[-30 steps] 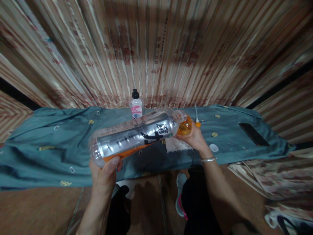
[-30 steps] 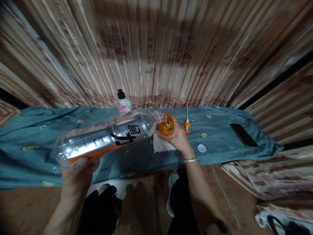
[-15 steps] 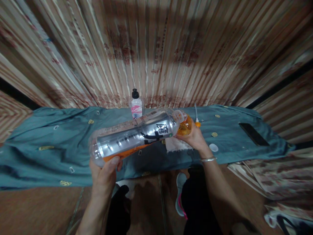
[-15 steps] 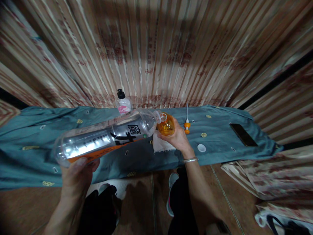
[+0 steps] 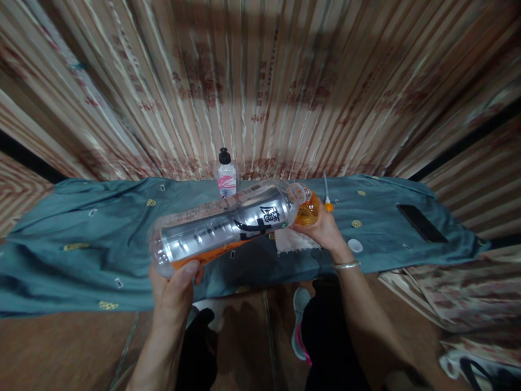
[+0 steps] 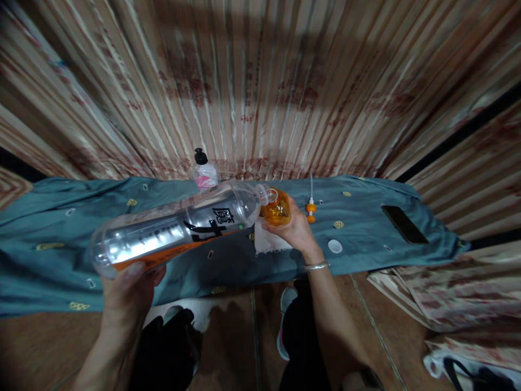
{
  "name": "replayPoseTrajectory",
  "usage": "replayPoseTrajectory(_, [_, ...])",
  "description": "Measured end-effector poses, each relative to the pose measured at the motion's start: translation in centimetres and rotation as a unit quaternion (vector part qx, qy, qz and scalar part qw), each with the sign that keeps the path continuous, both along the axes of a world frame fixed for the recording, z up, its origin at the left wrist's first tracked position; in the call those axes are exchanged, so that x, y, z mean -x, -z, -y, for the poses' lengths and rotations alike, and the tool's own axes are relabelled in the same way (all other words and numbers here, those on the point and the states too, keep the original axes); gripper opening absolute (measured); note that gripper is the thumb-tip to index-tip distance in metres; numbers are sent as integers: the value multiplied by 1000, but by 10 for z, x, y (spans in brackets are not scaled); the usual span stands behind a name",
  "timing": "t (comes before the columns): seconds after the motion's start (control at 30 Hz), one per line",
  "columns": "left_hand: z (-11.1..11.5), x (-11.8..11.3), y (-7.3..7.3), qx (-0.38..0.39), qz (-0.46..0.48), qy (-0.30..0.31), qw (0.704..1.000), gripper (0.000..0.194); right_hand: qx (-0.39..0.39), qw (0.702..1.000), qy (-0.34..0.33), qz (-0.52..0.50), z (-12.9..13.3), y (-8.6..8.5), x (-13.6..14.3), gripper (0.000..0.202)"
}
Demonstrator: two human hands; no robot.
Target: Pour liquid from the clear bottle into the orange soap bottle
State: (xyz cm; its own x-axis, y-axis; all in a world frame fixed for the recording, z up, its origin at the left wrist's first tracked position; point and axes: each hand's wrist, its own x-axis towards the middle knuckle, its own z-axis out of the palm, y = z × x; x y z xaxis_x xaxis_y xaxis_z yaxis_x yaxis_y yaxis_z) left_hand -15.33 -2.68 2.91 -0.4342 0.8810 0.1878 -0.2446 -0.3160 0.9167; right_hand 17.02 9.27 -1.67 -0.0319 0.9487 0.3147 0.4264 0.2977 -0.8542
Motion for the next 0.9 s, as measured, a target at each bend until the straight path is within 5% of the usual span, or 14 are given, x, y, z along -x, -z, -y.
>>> replayPoseTrajectory(0.9, [-4, -6, -3, 18, -17, -18, 1000, 63, 18, 1000, 16, -4, 2, -4, 2, 102])
